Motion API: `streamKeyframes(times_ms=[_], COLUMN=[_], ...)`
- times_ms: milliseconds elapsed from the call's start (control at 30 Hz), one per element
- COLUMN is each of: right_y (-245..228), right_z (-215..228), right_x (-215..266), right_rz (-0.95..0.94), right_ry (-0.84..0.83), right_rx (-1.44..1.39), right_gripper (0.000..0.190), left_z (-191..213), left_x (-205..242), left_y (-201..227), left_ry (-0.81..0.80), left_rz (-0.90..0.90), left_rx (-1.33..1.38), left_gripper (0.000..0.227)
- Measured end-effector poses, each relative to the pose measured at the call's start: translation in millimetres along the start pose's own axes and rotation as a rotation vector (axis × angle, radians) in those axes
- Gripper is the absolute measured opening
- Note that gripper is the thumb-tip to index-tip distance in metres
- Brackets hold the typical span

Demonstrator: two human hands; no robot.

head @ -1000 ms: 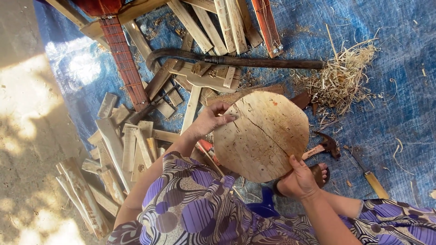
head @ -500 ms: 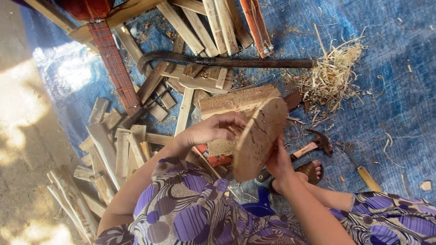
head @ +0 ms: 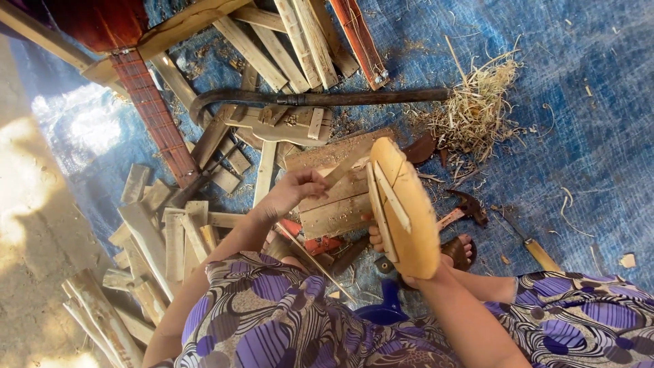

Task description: Shaping a wooden component for a musical instrument using a hand adze and hammer

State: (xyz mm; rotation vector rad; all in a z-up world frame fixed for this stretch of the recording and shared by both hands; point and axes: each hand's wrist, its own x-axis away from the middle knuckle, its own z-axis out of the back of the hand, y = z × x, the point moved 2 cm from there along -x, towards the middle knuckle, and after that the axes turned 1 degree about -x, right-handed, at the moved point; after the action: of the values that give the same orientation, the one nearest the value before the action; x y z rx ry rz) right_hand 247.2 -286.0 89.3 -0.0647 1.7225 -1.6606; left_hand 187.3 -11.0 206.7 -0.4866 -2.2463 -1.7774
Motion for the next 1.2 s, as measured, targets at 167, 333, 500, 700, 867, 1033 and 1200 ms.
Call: streamKeyframes(times_ms=[167, 333, 500, 700, 867, 1033, 1200], right_y=[-1, -1, -6, 0, 22, 58, 41], right_z=[7, 8, 14, 22, 147, 146, 128], right_x=[13, 42, 59, 67, 111, 120, 114], right_rz=[-0.263, -0.540, -0.803, -1.104, -1.532, -1.512, -1.398], right_ry=[-0.033, -0.074, -0.106, -0.132, -0.022, 0.377, 0.493], right_rx=[-0.059, -0.136, -0.213, -0.329, 0.747, 0.803, 0.972], right_gripper=[0.102, 0.097, 0.091, 0.084, 0.061, 0.108, 0.108], left_z=[39, -1, -39, -36, 26, 27, -1], left_x=[-34, -1, 14, 14, -29, -45, -85], left_y=[-127, -55, -75, -18, -41, 54, 94], left_ry=[0.190, 0.340, -0.253, 0.217, 0.387, 0.464, 0.566], left_rz=[0.165, -0.322, 0.194, 0.206, 0.222, 0.225, 0.265], left_rx=[-0.520, -0.915, 0.264, 0.526, 0.183, -0.055, -0.286], left_gripper=[0.027, 0.036, 0.037, 0.050, 0.057, 0.056, 0.049])
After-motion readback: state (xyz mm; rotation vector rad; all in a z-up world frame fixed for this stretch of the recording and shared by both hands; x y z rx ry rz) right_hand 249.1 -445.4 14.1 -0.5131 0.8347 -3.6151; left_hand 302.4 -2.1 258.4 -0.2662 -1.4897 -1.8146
